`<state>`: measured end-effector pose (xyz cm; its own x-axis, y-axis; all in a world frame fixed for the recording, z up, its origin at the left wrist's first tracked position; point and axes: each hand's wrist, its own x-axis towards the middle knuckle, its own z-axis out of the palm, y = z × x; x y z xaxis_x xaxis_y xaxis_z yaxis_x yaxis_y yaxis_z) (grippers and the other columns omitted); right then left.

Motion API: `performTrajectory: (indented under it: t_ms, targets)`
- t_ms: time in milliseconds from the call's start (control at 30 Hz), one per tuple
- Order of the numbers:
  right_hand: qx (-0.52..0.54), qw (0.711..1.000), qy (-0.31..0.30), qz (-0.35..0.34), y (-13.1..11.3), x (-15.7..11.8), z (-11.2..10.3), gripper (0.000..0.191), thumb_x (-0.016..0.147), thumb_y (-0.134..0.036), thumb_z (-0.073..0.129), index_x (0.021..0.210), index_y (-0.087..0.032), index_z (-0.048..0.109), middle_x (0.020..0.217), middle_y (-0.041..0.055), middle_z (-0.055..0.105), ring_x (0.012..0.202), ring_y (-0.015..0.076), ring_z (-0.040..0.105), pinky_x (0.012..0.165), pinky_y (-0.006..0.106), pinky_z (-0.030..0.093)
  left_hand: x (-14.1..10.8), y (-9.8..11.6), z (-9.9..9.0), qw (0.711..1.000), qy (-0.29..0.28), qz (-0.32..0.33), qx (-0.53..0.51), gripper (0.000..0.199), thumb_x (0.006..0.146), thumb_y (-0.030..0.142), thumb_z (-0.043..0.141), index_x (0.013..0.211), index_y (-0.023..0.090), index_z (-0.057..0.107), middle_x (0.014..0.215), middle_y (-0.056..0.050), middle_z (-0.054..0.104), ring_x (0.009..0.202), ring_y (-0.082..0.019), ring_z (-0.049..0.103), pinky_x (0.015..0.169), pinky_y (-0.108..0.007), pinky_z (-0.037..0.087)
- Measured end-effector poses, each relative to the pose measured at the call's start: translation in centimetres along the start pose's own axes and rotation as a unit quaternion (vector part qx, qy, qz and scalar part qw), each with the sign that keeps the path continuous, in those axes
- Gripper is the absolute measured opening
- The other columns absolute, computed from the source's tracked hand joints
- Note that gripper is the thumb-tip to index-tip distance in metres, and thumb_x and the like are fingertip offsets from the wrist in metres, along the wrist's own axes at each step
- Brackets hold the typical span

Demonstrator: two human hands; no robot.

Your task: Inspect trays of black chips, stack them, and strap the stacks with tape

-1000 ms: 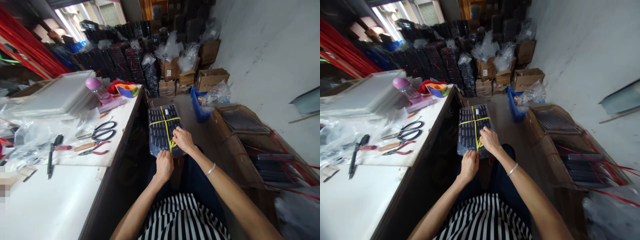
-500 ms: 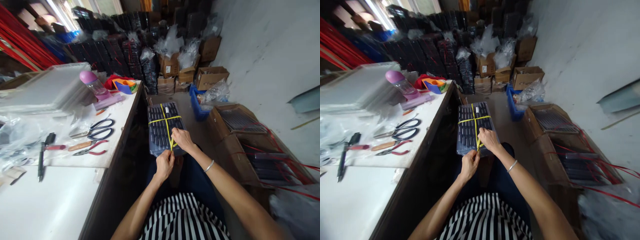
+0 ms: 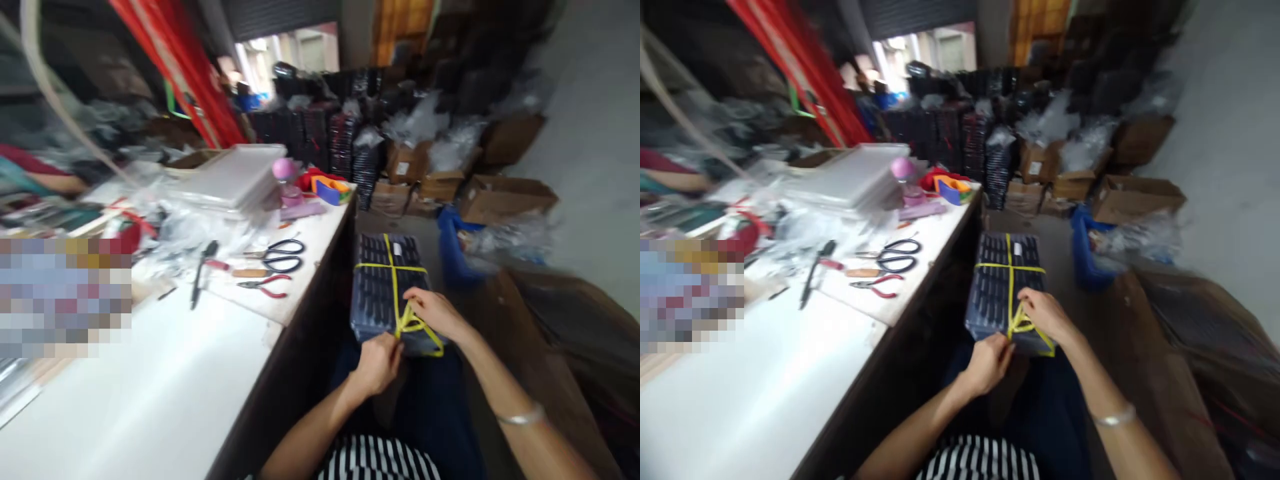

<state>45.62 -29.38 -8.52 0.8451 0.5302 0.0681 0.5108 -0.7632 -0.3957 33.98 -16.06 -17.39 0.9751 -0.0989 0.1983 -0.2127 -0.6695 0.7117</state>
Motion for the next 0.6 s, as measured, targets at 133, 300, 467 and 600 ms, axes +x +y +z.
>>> performTrajectory:
  t_ms: [133, 300, 467, 600]
  targets:
    - [0.108, 0.978, 0.032, -0.176, -4.2, 1.6, -3.1, 0.031, 0.079, -0.019, 0.047, 0.106, -0.027, 0.060, 0.111, 0.0054, 0.060, 0.100, 0.0220, 0.058, 0.084, 0.037, 0.047, -0.9, 0.2, -0.7, 0.998, 0.029, -0.034, -0.048, 0.021, 0.094, 0.025, 0.033, 0.088, 0.018, 0.052, 0.079, 0.000, 0.060, 0.068, -0.010, 0.054, 0.063, -0.020, 0.041]
    - [0.115, 0.952, 0.025, -0.284, -15.6, 6.8, -0.9, 0.028, 0.084, -0.009, 0.037, 0.097, -0.018, 0.060, 0.099, 0.0076, 0.059, 0.097, 0.0205, 0.053, 0.090, 0.037, 0.043, -2.0, 0.5, -1.2, 0.993, 0.012, -0.067, -0.092, 0.022, 0.092, 0.025, 0.034, 0.100, 0.018, 0.053, 0.089, -0.003, 0.060, 0.078, -0.013, 0.055, 0.072, -0.023, 0.043]
    - [0.049, 0.952, -0.058, -0.295, -22.8, 14.5, 3.5, 0.032, 0.077, 0.001, 0.040, 0.097, -0.013, 0.062, 0.098, 0.0122, 0.055, 0.099, 0.0239, 0.049, 0.091, 0.039, 0.039, -3.8, 0.3, -0.3, 0.989, -0.054, -0.090, -0.107, 0.027, 0.084, 0.025, 0.046, 0.108, 0.018, 0.057, 0.096, -0.007, 0.061, 0.085, -0.018, 0.057, 0.076, -0.030, 0.047]
    - [0.042, 0.953, -0.131, -0.271, -23.9, 17.1, 4.0, 0.040, 0.067, 0.001, 0.055, 0.104, -0.014, 0.058, 0.093, 0.0088, 0.055, 0.088, 0.0231, 0.051, 0.079, 0.037, 0.042, -4.4, 0.3, 0.7, 0.981, -0.109, -0.093, -0.129, 0.031, 0.078, 0.024, 0.052, 0.109, 0.020, 0.060, 0.102, -0.007, 0.061, 0.092, -0.022, 0.056, 0.083, -0.035, 0.047]
